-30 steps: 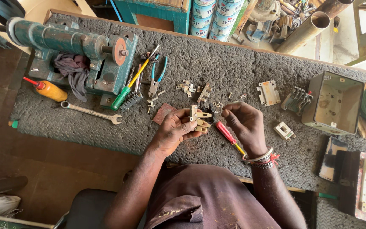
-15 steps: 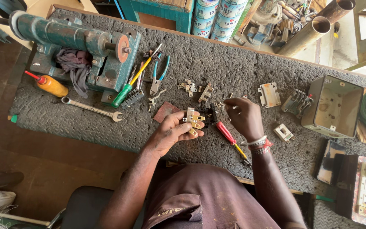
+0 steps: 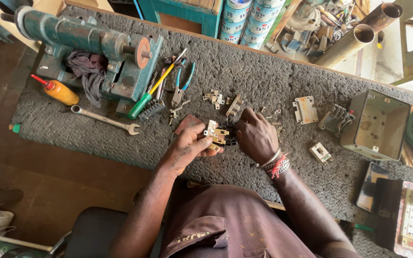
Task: The person assembles small electrical components on a workbench. They pick up a black plastic housing and several white ceramic insulators, then insert the insulators into the housing. Using a red-handled screwdriver, they tighten screws to secure the parts. The person then uses a green-handled tool to adjust a small metal piece on the assembled unit.
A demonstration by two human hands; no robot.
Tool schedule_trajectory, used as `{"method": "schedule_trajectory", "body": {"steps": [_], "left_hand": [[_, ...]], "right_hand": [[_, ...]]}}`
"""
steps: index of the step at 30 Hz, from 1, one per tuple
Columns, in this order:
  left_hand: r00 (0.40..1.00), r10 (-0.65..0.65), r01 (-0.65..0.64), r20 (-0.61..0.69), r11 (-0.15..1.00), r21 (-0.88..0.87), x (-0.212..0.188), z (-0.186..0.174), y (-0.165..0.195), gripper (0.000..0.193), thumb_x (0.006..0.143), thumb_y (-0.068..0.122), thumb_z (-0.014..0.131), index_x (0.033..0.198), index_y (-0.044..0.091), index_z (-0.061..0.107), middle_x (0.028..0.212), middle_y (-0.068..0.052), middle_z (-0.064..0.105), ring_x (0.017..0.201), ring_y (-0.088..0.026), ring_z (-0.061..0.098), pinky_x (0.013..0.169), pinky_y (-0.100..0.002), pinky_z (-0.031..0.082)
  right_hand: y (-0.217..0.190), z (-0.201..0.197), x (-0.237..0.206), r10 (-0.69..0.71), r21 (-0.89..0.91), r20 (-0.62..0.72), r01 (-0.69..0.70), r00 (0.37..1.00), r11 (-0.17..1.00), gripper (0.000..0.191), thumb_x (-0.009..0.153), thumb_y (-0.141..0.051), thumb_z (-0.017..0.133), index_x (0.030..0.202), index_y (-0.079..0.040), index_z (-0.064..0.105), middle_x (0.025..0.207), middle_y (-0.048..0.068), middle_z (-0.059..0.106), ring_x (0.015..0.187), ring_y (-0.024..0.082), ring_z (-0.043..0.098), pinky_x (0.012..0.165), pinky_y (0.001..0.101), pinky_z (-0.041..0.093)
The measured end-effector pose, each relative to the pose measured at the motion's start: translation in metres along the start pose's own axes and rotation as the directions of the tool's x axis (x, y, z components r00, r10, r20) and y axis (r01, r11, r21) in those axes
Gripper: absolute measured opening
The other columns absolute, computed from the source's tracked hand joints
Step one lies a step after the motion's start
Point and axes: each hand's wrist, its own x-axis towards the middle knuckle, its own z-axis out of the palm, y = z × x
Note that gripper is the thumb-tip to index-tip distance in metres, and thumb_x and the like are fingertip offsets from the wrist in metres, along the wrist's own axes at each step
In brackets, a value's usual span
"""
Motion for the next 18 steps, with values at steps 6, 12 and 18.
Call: {"method": "schedule_trajectory", "body": {"steps": [6, 12, 18], "left_hand": [[0.998, 0.048, -0.049, 0.049, 0.999, 0.02, -0.002, 0.001, 0.002, 0.037, 0.103, 0.009, 0.055, 0.138, -0.004, 0.057, 0.117, -0.012, 0.072, 0.092, -0.017, 0.076, 0.076, -0.024, 0.065], [0.989, 0.016, -0.026, 0.144, 0.997, 0.071, 0.002, 0.004, 0.001, 0.044, 0.103, 0.01, 0.056, 0.144, -0.005, 0.054, 0.113, -0.015, 0.074, 0.083, -0.015, 0.073, 0.067, -0.024, 0.063], [0.968, -0.062, 0.063, 0.244, 0.998, 0.008, 0.011, 0.011, -0.002, 0.05, 0.102, 0.009, 0.054, 0.148, -0.007, 0.046, 0.118, -0.015, 0.072, 0.08, -0.016, 0.075, 0.066, -0.026, 0.064]], "right_hand": [[0.004, -0.003, 0.001, 0.005, 0.276, -0.124, 0.029, 0.992, 0.961, 0.01, 0.092, -0.011, 0.07, 0.098, -0.003, 0.072, 0.099, 0.012, 0.07, 0.076, 0.021, 0.067, 0.061, 0.0323, 0.06], [0.029, -0.019, -0.015, 0.023, 0.77, -0.233, 0.17, 0.972, 0.615, 0.012, 0.1, 0.002, 0.058, 0.108, -0.001, 0.067, 0.092, 0.008, 0.076, 0.075, 0.013, 0.077, 0.062, 0.0234, 0.064], [0.026, -0.023, -0.035, 0.107, 0.951, 0.208, -0.226, 0.972, 0.209, 0.019, 0.102, 0.0, 0.05, 0.11, 0.0, 0.067, 0.074, 0.008, 0.072, 0.056, 0.01, 0.069, 0.044, 0.0219, 0.053]]}}
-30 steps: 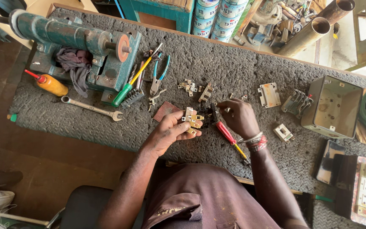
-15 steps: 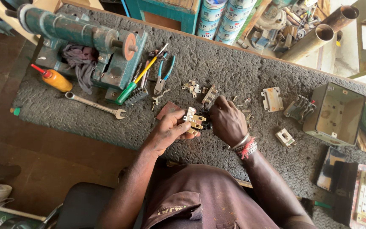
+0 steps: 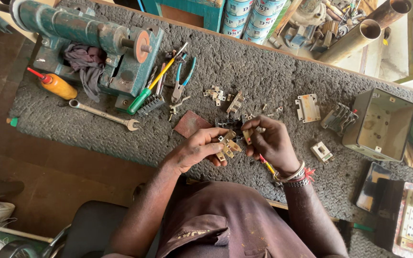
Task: The person assembles small electrical components on a workbench. They pick up a black plastic housing and several white ceramic insulators, then insert the insulators into the housing. Using a red-handled screwdriver, they tighten screws to secure the parts. The person then uses a green-handled tool to adjust a small metal piece on the assembled unit.
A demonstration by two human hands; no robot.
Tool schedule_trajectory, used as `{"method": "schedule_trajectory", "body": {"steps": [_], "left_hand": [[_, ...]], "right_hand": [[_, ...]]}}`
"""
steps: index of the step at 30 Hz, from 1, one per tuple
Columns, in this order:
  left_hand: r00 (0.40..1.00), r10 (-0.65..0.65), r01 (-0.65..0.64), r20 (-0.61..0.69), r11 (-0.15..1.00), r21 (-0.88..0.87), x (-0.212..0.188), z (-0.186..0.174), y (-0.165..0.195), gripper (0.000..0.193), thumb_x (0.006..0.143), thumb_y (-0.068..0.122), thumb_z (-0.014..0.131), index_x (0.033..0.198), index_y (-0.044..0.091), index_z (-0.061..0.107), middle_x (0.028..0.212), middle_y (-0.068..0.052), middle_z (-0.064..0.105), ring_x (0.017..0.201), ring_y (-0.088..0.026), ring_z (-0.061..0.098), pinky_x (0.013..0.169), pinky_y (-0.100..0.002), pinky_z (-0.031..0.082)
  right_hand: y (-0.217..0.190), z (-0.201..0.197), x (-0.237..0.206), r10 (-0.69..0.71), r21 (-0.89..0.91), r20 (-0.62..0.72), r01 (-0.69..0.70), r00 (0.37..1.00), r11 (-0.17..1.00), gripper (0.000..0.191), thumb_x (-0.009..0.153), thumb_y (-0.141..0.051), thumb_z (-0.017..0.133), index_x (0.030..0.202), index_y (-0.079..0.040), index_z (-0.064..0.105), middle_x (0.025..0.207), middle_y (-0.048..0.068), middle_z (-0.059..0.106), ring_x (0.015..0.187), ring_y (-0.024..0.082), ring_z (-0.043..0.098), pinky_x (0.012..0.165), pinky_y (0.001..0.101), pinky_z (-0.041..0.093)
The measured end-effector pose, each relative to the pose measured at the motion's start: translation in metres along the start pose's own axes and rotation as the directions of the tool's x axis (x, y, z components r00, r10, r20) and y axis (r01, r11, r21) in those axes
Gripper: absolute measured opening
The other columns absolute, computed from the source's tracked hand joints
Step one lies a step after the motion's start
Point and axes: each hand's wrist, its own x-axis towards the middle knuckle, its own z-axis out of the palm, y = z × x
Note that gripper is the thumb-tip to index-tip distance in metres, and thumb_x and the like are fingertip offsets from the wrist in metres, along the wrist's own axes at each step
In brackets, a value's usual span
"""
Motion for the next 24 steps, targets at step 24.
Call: {"method": "schedule_trajectory", "body": {"steps": [24], "left_hand": [[0.957, 0.225, -0.11, -0.186, 0.868, 0.484, 0.019, 0.032, -0.028, 0.043, 0.102, 0.006, 0.057, 0.144, 0.004, 0.047, 0.118, -0.016, 0.071, 0.101, -0.022, 0.077, 0.075, -0.031, 0.071]], "right_hand": [[-0.001, 0.004, -0.002, -0.124, -0.353, -0.133, 0.07, 0.983, 0.933, 0.017, 0.089, -0.007, 0.077, 0.105, 0.0, 0.077, 0.087, 0.008, 0.08, 0.072, 0.01, 0.076, 0.065, 0.0237, 0.064]]}}
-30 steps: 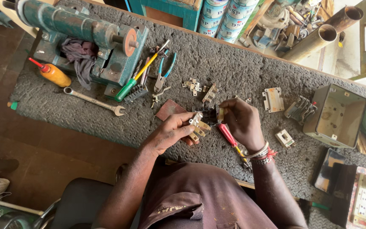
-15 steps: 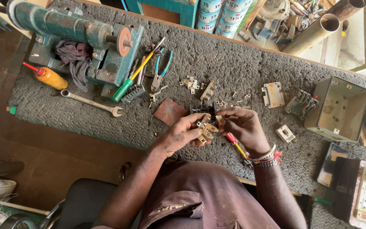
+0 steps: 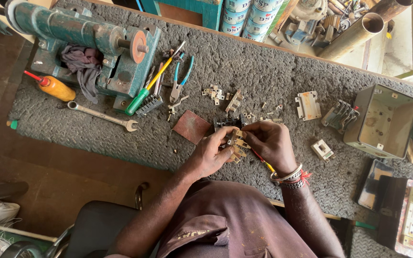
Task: The person assembles small electrical components on a workbench. They pick up a black plastic housing and several white ceramic insulators, then insert the insulators into the housing. Using a red-handled screwdriver, they tighten screws to secure the parts. The person then uses a green-handled tool to adjust a small metal piece on the assembled unit.
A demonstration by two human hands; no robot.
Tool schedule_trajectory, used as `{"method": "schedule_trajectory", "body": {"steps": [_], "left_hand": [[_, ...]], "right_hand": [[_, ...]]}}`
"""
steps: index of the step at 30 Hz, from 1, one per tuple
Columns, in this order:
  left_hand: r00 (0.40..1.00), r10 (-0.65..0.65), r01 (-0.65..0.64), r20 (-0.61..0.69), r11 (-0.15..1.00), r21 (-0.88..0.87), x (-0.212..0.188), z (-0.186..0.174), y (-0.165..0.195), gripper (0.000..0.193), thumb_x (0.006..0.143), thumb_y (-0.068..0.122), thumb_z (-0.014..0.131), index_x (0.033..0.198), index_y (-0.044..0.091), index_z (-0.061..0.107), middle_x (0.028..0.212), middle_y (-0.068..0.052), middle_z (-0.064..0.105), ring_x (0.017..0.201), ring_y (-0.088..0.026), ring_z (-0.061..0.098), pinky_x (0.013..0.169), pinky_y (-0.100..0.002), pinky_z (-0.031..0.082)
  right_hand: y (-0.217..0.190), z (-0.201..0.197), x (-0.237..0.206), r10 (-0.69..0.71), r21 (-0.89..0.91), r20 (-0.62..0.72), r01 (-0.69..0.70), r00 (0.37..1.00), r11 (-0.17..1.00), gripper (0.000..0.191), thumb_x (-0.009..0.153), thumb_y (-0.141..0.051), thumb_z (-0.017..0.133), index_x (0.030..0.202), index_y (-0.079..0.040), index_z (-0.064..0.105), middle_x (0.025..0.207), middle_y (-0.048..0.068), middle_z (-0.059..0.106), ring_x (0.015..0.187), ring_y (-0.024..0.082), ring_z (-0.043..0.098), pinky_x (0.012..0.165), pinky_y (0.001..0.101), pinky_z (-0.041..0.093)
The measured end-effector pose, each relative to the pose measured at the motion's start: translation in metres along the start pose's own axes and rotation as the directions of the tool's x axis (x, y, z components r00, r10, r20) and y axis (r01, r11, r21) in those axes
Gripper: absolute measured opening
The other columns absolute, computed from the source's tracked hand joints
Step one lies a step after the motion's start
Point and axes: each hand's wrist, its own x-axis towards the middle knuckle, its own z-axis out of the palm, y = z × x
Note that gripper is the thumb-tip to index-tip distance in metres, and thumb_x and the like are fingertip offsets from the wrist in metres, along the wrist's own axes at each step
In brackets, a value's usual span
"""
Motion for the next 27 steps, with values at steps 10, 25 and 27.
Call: {"method": "schedule_trajectory", "body": {"steps": [10, 25, 27], "left_hand": [[0.966, 0.209, -0.164, -0.15, 0.951, 0.263, -0.008, 0.007, 0.008, 0.044, 0.099, 0.004, 0.064, 0.141, 0.003, 0.05, 0.106, -0.016, 0.076, 0.097, -0.024, 0.079, 0.079, -0.035, 0.067], [0.97, -0.234, 0.23, 0.067, 0.789, -0.57, -0.01, 0.004, -0.011, 0.048, 0.101, 0.032, 0.062, 0.139, 0.009, 0.043, 0.117, -0.007, 0.064, 0.106, -0.021, 0.071, 0.086, -0.034, 0.067], [0.971, -0.219, 0.227, 0.098, 0.701, -0.676, -0.009, 0.0, -0.016, 0.047, 0.103, 0.035, 0.059, 0.135, 0.007, 0.04, 0.114, -0.013, 0.066, 0.106, -0.026, 0.072, 0.089, -0.039, 0.066]], "right_hand": [[-0.011, 0.007, -0.004, -0.02, -0.261, -0.086, -0.004, 0.996, 0.965, 0.016, 0.086, -0.013, 0.077, 0.098, -0.004, 0.079, 0.073, 0.005, 0.078, 0.054, 0.007, 0.067, 0.05, 0.0231, 0.052], [-0.045, 0.013, 0.009, -0.186, -0.318, -0.027, 0.168, 0.982, 0.933, 0.017, 0.086, -0.015, 0.078, 0.101, -0.007, 0.078, 0.082, 0.004, 0.079, 0.064, 0.011, 0.074, 0.058, 0.0263, 0.057], [-0.052, 0.013, 0.015, -0.221, -0.309, 0.025, 0.218, 0.975, 0.926, 0.018, 0.087, -0.016, 0.078, 0.102, -0.008, 0.077, 0.085, 0.004, 0.08, 0.066, 0.012, 0.075, 0.06, 0.0264, 0.058]]}}
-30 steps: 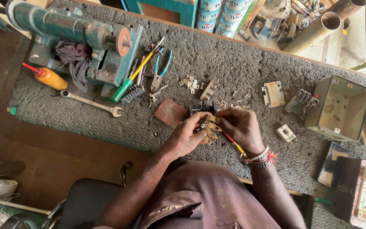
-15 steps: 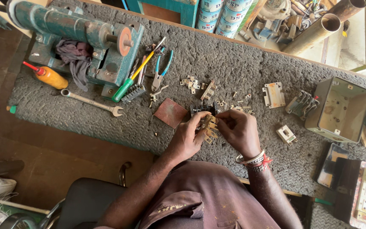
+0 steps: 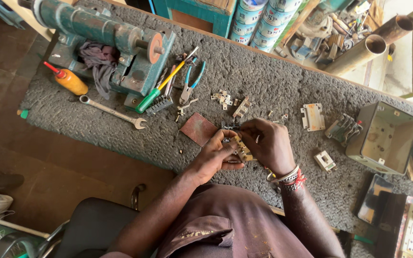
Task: The person assembles small electrical components on a workbench. They pick up a black plastic housing and several white ceramic insulators, then insert the insulators into the housing. Using a red-handled screwdriver, they tighten screws to secure the parts. The person then uses a green-handled tool to adjust a small metal piece on the assembled unit.
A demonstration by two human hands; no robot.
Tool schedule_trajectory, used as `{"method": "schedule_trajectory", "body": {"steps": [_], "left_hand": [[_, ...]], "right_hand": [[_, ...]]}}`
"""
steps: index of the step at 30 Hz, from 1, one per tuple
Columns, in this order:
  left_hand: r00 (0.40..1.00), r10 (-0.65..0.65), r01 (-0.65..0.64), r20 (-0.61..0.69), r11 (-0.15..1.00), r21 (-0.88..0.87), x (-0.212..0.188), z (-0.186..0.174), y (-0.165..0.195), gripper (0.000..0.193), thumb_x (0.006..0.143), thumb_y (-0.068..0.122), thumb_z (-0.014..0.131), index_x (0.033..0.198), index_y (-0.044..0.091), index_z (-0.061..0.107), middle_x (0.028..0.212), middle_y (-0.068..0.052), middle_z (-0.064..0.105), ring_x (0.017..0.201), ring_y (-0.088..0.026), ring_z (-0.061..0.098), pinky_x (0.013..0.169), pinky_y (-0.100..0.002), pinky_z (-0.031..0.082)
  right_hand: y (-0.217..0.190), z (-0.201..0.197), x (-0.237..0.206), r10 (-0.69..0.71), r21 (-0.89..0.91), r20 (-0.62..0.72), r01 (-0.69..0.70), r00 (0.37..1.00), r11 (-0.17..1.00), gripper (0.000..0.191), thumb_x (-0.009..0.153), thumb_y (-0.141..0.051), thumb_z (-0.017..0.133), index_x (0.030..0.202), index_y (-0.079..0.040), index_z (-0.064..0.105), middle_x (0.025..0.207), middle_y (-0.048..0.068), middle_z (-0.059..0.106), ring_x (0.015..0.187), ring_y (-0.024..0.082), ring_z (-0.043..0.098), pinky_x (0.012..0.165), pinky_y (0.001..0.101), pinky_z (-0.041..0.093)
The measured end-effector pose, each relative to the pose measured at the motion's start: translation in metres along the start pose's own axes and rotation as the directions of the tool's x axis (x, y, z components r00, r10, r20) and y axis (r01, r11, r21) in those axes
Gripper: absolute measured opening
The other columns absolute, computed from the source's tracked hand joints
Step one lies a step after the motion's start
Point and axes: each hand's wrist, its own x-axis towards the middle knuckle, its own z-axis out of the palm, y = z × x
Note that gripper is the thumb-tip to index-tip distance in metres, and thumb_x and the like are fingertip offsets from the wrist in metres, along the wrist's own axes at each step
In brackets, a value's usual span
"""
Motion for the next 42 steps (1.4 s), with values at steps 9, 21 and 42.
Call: {"method": "schedule_trajectory", "body": {"steps": [9, 21, 42], "left_hand": [[0.977, 0.058, 0.009, 0.207, 0.95, -0.311, -0.001, -0.015, -0.002, 0.065, 0.109, 0.059, 0.031, 0.142, 0.006, 0.047, 0.126, -0.016, 0.068, 0.118, -0.029, 0.069, 0.099, -0.042, 0.062], [0.976, 0.207, -0.208, -0.06, 0.829, -0.519, -0.057, -0.046, 0.013, 0.057, 0.11, 0.048, 0.036, 0.132, -0.001, 0.057, 0.126, -0.02, 0.068, 0.119, -0.033, 0.069, 0.1, -0.042, 0.06], [0.817, 0.412, -0.575, -0.403, 0.634, -0.517, -0.107, -0.109, 0.021, 0.045, 0.113, 0.027, 0.042, 0.148, -0.001, 0.047, 0.15, -0.027, 0.052, 0.139, -0.049, 0.049, 0.112, -0.048, 0.051]], "right_hand": [[-0.023, -0.003, 0.025, -0.228, 0.012, 0.181, 0.23, 0.957, 0.973, 0.029, 0.08, -0.013, 0.081, 0.108, -0.008, 0.076, 0.09, 0.009, 0.077, 0.078, 0.02, 0.076, 0.069, 0.0341, 0.06], [0.01, 0.049, 0.107, -0.19, -0.111, 0.198, 0.215, 0.962, 0.97, 0.022, 0.09, -0.017, 0.077, 0.112, -0.011, 0.078, 0.106, 0.007, 0.08, 0.081, 0.018, 0.078, 0.073, 0.0324, 0.062], [-0.046, 0.153, 0.145, -0.386, -0.223, 0.222, 0.432, 0.896, 0.874, 0.056, 0.076, -0.007, 0.067, 0.132, -0.016, 0.064, 0.137, 0.008, 0.06, 0.126, 0.028, 0.059, 0.095, 0.0403, 0.056]]}}
